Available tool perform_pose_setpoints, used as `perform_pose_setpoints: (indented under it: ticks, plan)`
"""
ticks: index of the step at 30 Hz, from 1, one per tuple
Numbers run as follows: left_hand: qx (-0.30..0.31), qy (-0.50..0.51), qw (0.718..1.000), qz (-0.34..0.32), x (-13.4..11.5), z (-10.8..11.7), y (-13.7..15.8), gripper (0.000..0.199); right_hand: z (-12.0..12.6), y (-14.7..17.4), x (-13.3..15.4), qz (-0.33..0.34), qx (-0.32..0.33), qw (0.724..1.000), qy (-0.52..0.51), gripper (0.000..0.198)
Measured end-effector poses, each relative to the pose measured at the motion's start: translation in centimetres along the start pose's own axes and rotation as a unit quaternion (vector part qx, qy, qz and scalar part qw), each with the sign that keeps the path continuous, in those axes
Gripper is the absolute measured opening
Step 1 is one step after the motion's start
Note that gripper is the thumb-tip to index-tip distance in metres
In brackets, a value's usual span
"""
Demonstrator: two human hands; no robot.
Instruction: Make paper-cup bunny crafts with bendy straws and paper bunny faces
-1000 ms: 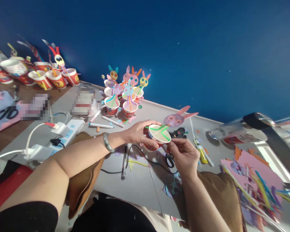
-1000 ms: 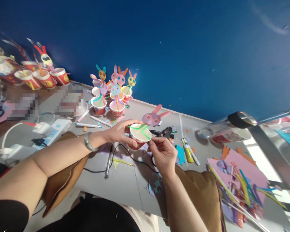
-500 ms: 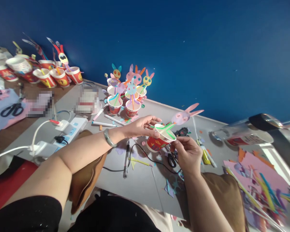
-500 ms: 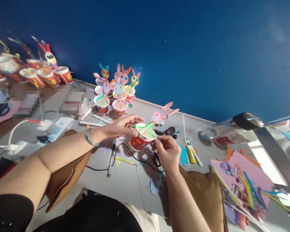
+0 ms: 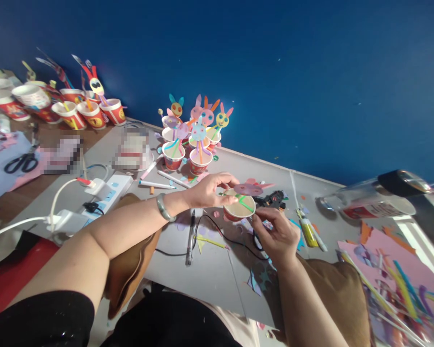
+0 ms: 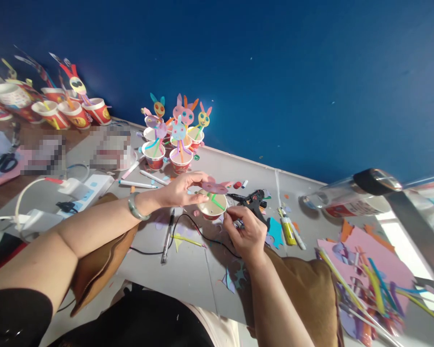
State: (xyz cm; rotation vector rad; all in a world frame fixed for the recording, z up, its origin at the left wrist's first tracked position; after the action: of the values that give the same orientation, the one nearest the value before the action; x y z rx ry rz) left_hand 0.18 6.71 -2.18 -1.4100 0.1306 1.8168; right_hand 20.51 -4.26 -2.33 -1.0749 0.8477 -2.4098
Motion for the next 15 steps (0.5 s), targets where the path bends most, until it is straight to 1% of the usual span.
perform_pose_setpoints:
  ticks: [3, 5, 7, 10, 12, 15]
  plan:
    - [-0.005, -0.064, 0.995, -0.076, -0.12, 0.1, 0.03, 0.032, -0.08, -0.37, 0.77, 0.094, 0.011, 0.995, 0.037, 0.011]
    - [0.004, -0.085, 0.991, -0.1, -0.1, 0.17, 0.08, 0.035, -0.14, -0.44, 1.02, 0.131, 0.006, 0.99, 0.049, 0.016]
    - [0.027, -0.1, 0.99, -0.097, 0.04, 0.15, 0.2, 0.04, -0.19, -0.41, 1.06, 0.145, 0.0, 0.988, 0.055, 0.019]
    - [0.068, -0.117, 0.988, -0.075, 0.32, -0.09, 0.45, 0.048, -0.22, -0.29, 0.99, 0.151, -0.004, 0.987, 0.055, 0.02]
    - [0.071, -0.141, 0.985, -0.077, 0.4, -0.23, 0.56, 0.048, -0.24, -0.21, 0.93, 0.153, -0.004, 0.987, 0.051, 0.021]
    - [0.055, -0.18, 0.978, -0.084, 0.36, -0.31, 0.6, 0.044, -0.28, -0.1, 0.81, 0.151, -0.001, 0.987, 0.046, 0.019]
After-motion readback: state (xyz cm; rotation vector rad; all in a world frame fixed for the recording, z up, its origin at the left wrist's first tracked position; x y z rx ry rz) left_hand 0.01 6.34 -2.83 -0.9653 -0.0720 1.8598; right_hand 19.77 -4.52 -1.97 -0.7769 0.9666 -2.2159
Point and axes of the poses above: each hand's wrist, its own y-axis away from the middle knuckle, its own z-axis out of the back of the hand, x = y × z, the point moved 2 cm from there along -y, towards the middle knuckle, and after that the axes turned 10 degrees about -y, right-handed, at the moved point
